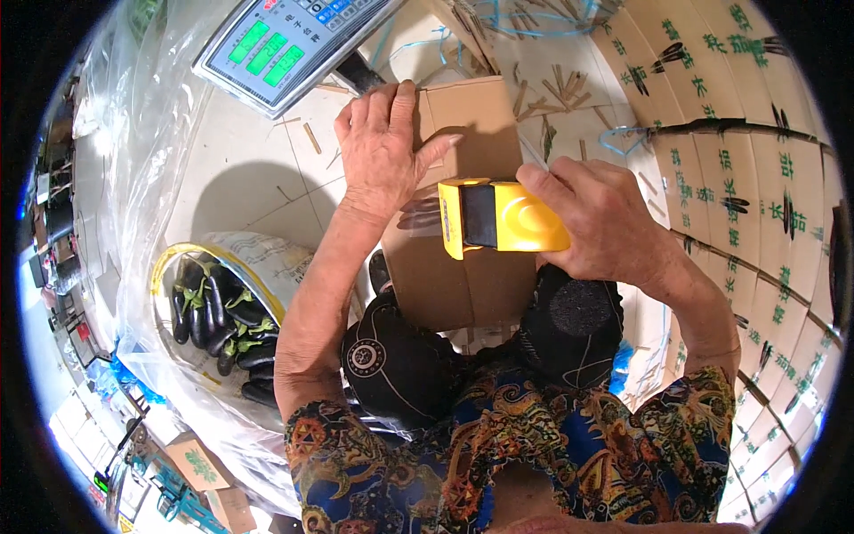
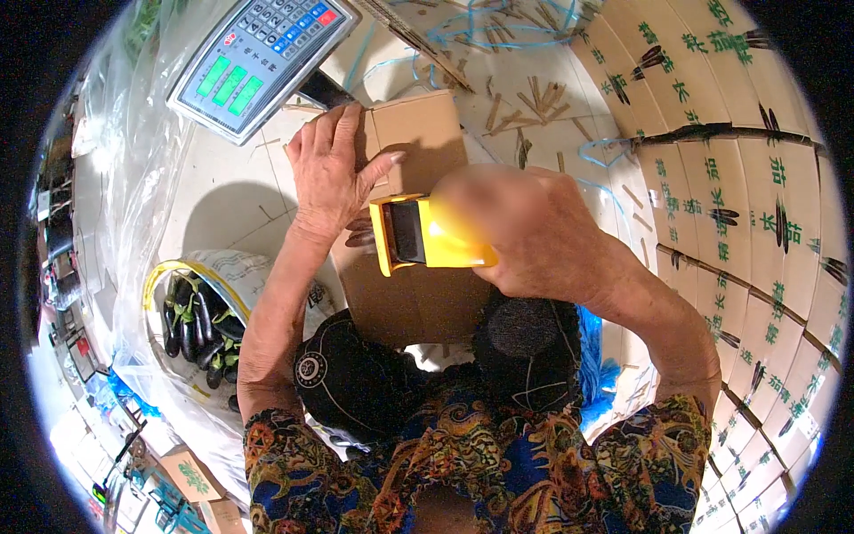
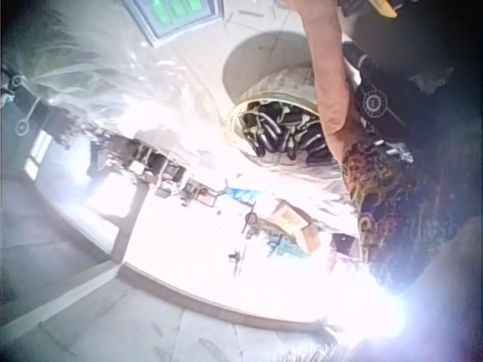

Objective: The person tapes a cardboard box closed using a tape dispenser, places a blue plastic bag inside another box, and transfers eggplants from a bin into the lined box.

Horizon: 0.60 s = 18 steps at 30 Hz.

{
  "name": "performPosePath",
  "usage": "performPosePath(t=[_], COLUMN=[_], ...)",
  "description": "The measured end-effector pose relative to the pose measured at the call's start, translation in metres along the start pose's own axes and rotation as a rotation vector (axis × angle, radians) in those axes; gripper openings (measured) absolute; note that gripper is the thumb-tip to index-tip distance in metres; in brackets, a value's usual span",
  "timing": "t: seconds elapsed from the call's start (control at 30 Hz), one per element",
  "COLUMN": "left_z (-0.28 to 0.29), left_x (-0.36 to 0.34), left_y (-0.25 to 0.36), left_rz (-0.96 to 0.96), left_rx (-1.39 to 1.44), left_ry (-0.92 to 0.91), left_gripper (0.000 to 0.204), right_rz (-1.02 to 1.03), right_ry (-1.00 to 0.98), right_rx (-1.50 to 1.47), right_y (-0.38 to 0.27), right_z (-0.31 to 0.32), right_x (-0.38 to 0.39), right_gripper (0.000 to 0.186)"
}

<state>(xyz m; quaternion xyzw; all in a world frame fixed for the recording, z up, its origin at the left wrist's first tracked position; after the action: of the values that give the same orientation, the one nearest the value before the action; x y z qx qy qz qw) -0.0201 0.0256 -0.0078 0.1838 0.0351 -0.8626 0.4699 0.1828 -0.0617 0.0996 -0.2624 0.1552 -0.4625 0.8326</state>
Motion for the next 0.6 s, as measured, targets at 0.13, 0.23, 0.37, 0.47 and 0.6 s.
performPosePath(t=[0.13, 0.23, 0.37, 0.47, 0.6], left_z=[-0.002, -0.002, -0.006, -0.014, -0.002], left_x=[-0.004, -0.007, -0.004, 0.002, -0.009], left_y=[-0.002, -0.002, -0.006, -0.012, 0.000], left_rz=[0.003, -0.057, -0.049, -0.087, -0.096], left_rx=[-0.058, -0.097, -0.122, -0.161, -0.052], left_ry=[-0.091, 0.013, 0.025, 0.051, 0.026], left_gripper=[0.073, 0.072, 0.067, 0.068, 0.049], right_rz=[0.023, 0.002, 0.012, -0.055, 0.036], right_ry=[0.024, -0.029, -0.058, -0.097, 0.012], right_rx=[-0.001, 0.069, 0.094, 0.110, 0.190], right_y=[-0.005, -0.010, -0.015, -0.006, -0.002], right_z=[0.001, 0.001, 0.000, -0.012, -0.014], right_x=[0.000, 0.002, 0.002, 0.006, 0.009], right_gripper=[0.051, 0.052, 0.059, 0.063, 0.052])
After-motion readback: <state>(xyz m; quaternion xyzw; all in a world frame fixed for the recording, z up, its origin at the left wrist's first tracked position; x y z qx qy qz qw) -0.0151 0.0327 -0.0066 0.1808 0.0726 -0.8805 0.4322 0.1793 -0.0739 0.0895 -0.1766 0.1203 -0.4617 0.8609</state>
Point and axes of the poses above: each hand's wrist, its own x-axis away from the middle knuckle, its own z-axis out of the back of the hand, y = z × x, the point moved 3 cm from there along -x, towards the middle knuckle, and after that the axes turned 10 degrees about -x, right-handed, at the moved point
